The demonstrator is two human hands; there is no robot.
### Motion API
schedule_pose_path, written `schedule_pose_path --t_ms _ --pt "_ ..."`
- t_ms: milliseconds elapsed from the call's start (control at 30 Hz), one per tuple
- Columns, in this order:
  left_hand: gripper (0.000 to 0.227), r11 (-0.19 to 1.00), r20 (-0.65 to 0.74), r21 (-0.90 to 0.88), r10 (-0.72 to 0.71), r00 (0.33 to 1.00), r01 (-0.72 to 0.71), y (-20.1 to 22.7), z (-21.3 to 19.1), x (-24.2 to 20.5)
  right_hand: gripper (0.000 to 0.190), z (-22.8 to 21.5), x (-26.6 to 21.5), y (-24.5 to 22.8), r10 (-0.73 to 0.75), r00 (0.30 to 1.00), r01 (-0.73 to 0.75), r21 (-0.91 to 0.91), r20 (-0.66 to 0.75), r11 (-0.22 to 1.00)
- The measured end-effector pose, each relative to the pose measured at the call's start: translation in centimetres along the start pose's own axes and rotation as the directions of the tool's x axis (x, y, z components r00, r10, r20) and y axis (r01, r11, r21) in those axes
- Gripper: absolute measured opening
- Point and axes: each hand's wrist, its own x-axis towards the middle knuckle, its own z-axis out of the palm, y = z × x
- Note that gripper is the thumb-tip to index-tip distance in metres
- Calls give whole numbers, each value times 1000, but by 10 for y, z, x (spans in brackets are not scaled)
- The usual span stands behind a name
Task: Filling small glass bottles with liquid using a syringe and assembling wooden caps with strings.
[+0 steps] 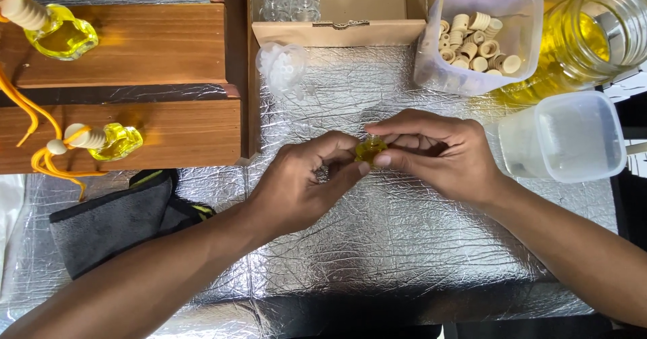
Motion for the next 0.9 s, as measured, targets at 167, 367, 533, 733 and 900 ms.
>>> schedule_pose_path --t_ms 167,367,533,733,900 --pt "13 1000 -2 -2 -22 1000 22 -1 0 -1 37 2 0 2 -16 1000 16 -19 -11 1000" --pt "10 999 -12 35 17 1000 -17 -3 2 -1 39 0 0 4 -28 999 28 -28 -22 999" --pt "15 998 -4 7 -62 998 62 3 1 0 41 -1 -3 4 4 999 -3 -15 38 1000" --pt "9 996 -38 -90 20 999 -23 6 -1 7 82 -1 -8 9 -144 979 170 -195 145 966" --pt "13 998 -34 -49 28 999 -29 2 0 6 84 -7 -17 11 -89 990 126 -394 111 911"
